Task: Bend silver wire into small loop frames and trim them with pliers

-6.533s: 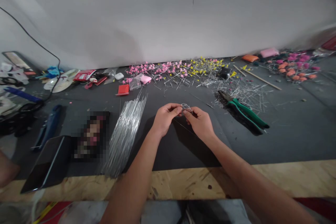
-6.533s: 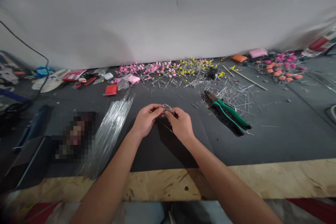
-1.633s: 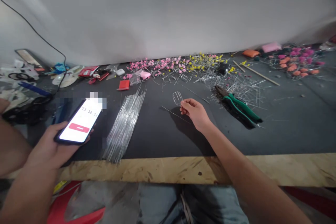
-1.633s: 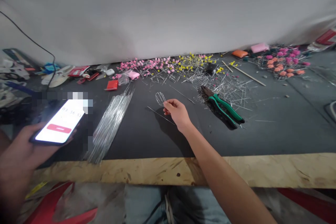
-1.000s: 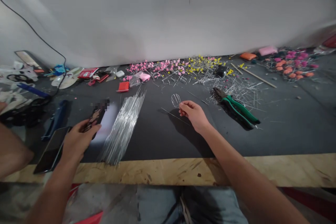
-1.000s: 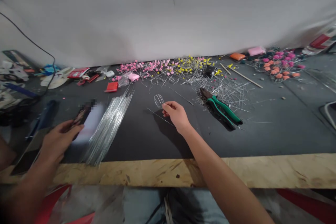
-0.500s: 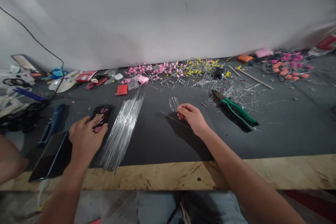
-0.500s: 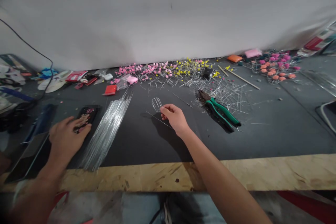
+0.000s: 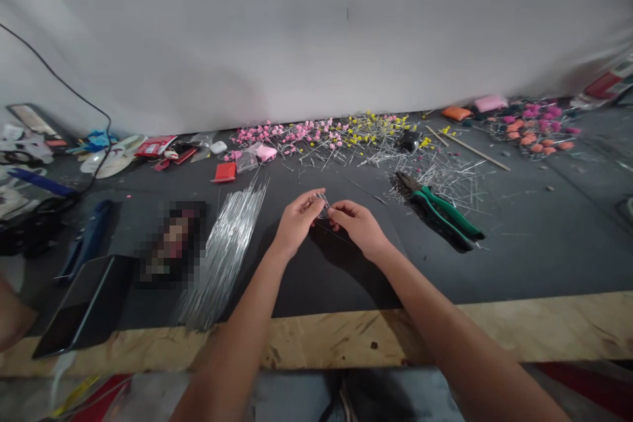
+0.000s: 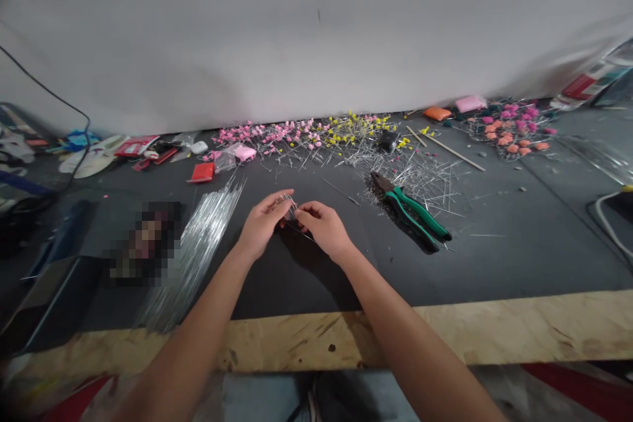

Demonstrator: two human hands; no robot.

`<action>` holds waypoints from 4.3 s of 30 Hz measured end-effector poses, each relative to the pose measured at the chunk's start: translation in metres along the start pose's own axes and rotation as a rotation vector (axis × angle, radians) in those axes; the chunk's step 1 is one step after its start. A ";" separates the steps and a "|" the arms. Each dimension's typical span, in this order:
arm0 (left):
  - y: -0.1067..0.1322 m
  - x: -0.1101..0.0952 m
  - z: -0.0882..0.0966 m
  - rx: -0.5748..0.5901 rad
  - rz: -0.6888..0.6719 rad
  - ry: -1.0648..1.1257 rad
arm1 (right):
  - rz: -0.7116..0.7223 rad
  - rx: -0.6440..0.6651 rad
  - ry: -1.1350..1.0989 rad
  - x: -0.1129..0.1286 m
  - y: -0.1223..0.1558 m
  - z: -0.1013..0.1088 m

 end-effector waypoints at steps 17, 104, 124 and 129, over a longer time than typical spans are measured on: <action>-0.001 0.006 0.011 -0.143 -0.045 0.130 | -0.010 -0.043 0.083 -0.004 -0.003 0.003; 0.015 -0.021 0.001 -0.118 -0.276 -0.310 | 0.115 -0.135 0.200 0.008 -0.001 0.004; 0.024 -0.045 -0.005 -0.167 -0.532 -0.660 | 0.173 -0.166 0.183 0.009 0.002 0.005; 0.025 -0.045 -0.005 -0.184 -0.534 -0.728 | 0.167 -0.175 0.184 0.008 0.001 0.006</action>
Point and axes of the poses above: each hand's wrist, its own y-axis away from the middle knuckle, its own z-axis out of the back of the hand, x = y × z, the point moved 9 cm from there along -y, towards the middle knuckle, and after that the axes turned 2 degrees about -z, right-handed, at the moved point
